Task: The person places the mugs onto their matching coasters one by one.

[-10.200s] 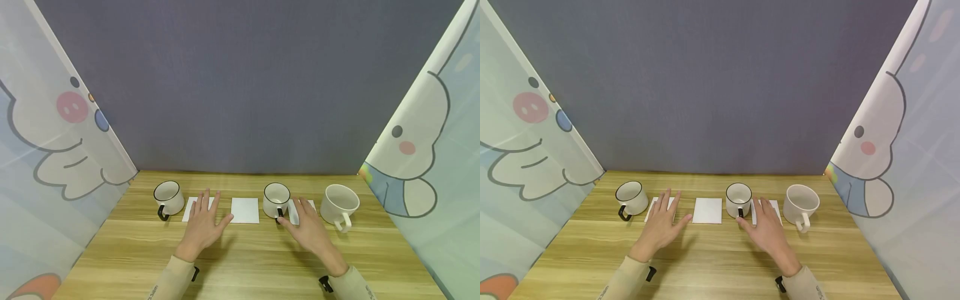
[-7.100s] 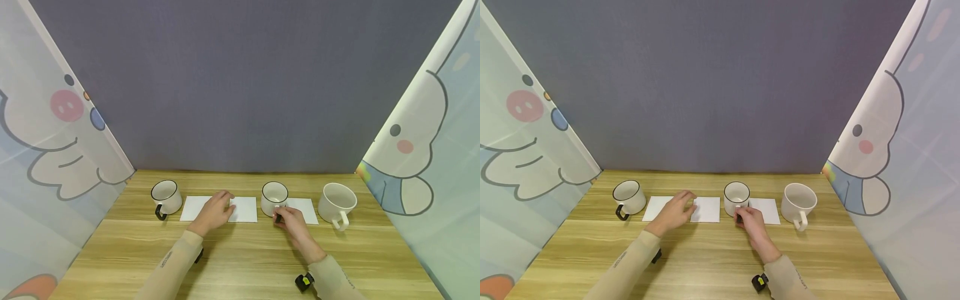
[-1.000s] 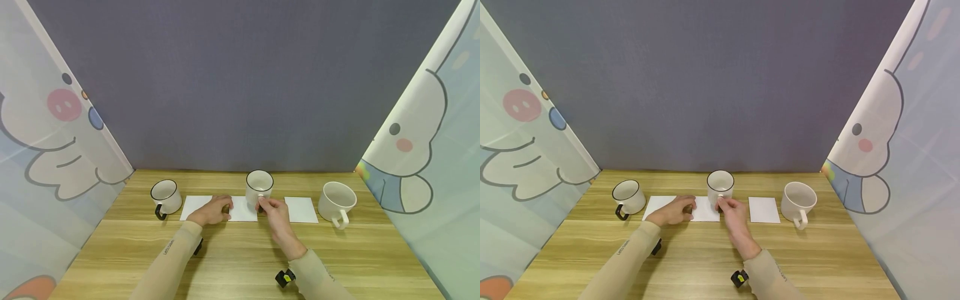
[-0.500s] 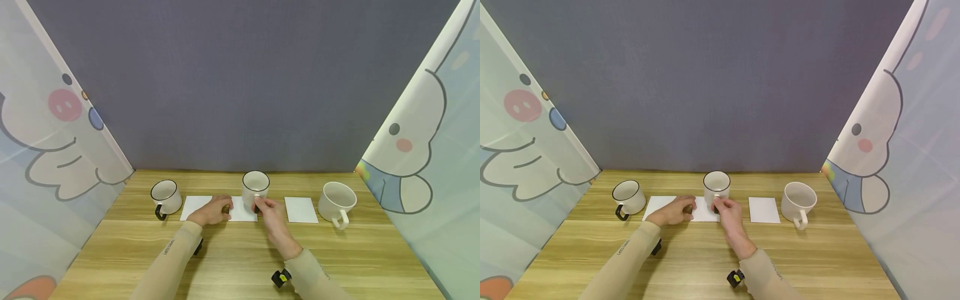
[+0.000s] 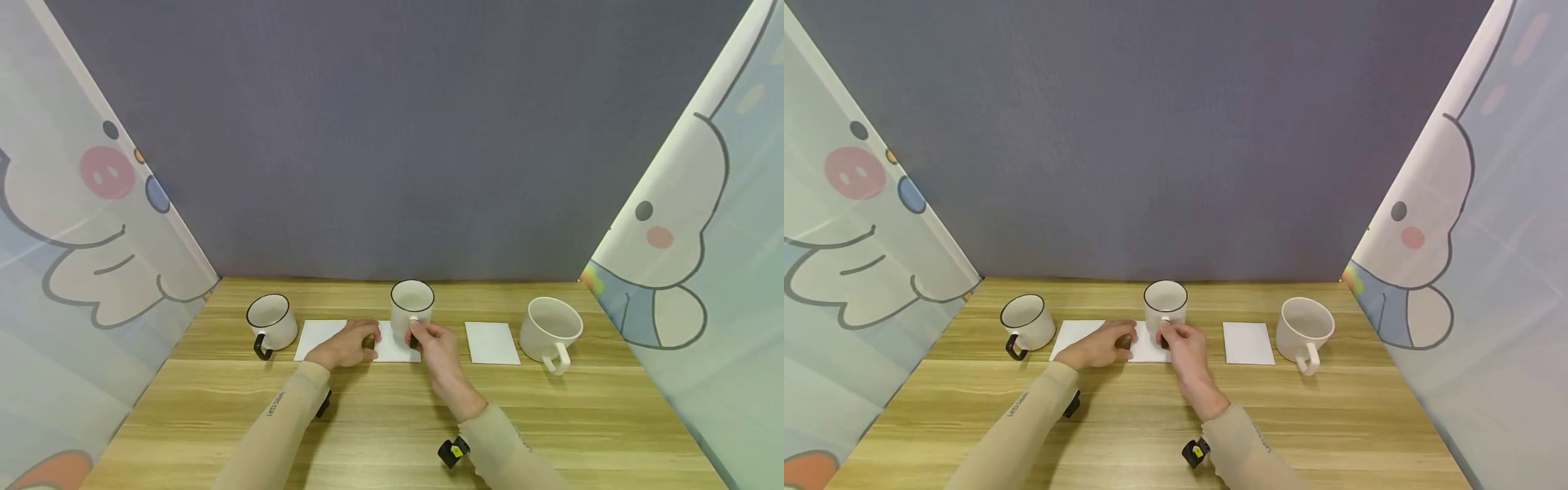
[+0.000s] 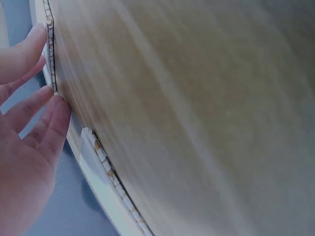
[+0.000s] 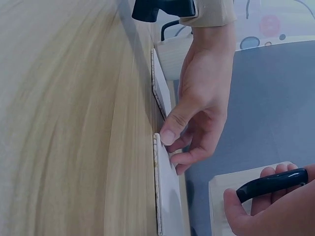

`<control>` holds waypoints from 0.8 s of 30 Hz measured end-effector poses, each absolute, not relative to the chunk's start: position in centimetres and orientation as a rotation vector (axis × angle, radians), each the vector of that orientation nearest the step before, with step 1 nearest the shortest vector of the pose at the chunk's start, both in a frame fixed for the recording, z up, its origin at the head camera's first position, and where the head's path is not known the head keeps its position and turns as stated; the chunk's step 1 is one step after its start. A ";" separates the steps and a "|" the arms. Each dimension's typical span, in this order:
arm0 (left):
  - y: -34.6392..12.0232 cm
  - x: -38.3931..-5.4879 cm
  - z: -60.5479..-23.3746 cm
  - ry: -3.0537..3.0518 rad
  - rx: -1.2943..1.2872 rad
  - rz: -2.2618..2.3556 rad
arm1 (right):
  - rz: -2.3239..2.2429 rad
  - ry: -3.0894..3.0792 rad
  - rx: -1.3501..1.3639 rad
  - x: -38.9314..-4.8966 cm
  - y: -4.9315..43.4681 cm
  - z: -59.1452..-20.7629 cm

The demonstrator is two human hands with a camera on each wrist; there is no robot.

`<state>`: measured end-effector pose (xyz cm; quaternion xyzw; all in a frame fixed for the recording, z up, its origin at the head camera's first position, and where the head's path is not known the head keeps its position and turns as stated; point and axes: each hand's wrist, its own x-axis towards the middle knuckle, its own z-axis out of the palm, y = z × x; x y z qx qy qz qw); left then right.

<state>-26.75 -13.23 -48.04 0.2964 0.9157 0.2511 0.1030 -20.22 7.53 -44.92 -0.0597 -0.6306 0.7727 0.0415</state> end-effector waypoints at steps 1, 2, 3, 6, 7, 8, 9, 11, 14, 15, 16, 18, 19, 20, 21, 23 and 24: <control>-13.2 -26.7 -48.0 2.702 0.872 0.743 | 2.372 -1.927 -0.183 -20.3 7.5 -45.0; -13.3 -26.7 -48.1 2.701 0.862 0.742 | 2.378 -1.925 -0.186 -20.3 7.4 -45.0; -13.3 -26.7 -48.1 2.700 0.852 0.744 | 2.381 -1.927 -0.185 -20.4 7.3 -45.0; -13.3 -26.8 -48.2 2.698 0.842 0.744 | 2.381 -1.940 -0.182 -20.4 7.1 -45.1; -13.3 -26.8 -48.2 2.701 0.840 0.747 | 2.380 -1.944 -0.183 -20.4 7.0 -45.1; -13.3 -26.9 -48.2 2.702 0.834 0.746 | 2.379 -1.948 -0.183 -20.4 7.0 -45.2; -13.3 -26.9 -48.3 2.703 0.839 0.747 | 2.375 -1.954 -0.182 -20.4 6.9 -45.2; -13.3 -26.9 -48.3 2.707 0.845 0.748 | 2.374 -1.959 -0.183 -20.4 6.8 -45.4; -13.3 -26.9 -48.5 2.711 0.863 0.754 | 2.376 -1.959 -0.187 -20.5 6.7 -45.6; -13.3 -26.9 -48.5 2.711 0.863 0.755 | 2.380 -1.957 -0.189 -20.5 6.7 -45.7; -13.3 -26.9 -48.5 2.712 0.859 0.754 | 2.381 -1.954 -0.191 -20.5 6.6 -45.7; -13.3 -26.9 -48.6 2.712 0.861 0.758 | 2.380 -1.952 -0.185 -20.6 6.6 -45.8; -13.3 -26.9 -48.6 2.713 0.859 0.761 | 2.379 -1.952 -0.189 -20.6 6.6 -45.9; -13.3 -27.0 -48.6 2.713 0.858 0.762 | 2.380 -1.951 -0.188 -20.6 6.5 -45.9; -13.3 -27.0 -48.6 2.712 0.854 0.764 | 2.383 -1.949 -0.189 -20.7 6.5 -46.0; -13.3 -27.0 -48.6 2.716 0.861 0.773 | 2.383 -1.950 -0.183 -20.8 6.5 -46.2; -13.4 -27.0 -48.6 2.719 0.862 0.775 | 2.381 -1.952 -0.183 -20.8 6.4 -46.2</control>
